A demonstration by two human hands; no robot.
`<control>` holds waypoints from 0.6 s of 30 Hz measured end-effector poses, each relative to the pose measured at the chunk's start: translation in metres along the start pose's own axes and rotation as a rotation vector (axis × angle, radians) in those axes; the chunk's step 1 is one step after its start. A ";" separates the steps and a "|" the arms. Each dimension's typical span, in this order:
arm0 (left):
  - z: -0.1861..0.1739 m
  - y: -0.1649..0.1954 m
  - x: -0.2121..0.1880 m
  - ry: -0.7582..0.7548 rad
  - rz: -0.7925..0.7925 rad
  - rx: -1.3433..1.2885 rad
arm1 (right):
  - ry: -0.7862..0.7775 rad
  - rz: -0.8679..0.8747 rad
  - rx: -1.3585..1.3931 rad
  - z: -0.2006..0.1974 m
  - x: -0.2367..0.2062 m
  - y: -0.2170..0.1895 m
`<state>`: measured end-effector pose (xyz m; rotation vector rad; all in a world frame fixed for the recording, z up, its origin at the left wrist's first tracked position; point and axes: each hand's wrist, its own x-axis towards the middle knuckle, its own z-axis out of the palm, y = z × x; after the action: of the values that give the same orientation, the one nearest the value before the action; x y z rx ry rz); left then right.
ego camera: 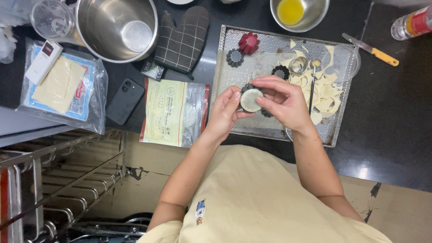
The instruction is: The person presses dough into fluted metal molds, then removes the shaped pieces and places them on a perforated tray. They repeat this process multiple times, handling the dough and molds by hand.
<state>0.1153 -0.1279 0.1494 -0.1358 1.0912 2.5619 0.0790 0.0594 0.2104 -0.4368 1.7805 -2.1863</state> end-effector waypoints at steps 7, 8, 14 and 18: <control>-0.020 0.001 0.001 0.065 -0.049 -0.082 | 0.172 0.105 -0.001 -0.027 0.006 0.020; -0.025 0.001 0.002 0.103 -0.054 -0.128 | 0.249 0.107 -0.004 -0.036 0.010 0.028; -0.048 -0.002 0.010 0.194 -0.113 -0.310 | 0.027 0.107 -1.169 -0.043 0.013 0.099; -0.054 -0.005 0.013 0.216 -0.101 -0.330 | -0.047 0.087 -1.220 -0.033 0.014 0.128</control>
<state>0.1024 -0.1598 0.1058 -0.5464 0.6983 2.6596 0.0568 0.0580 0.0798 -0.5933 2.8272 -0.7723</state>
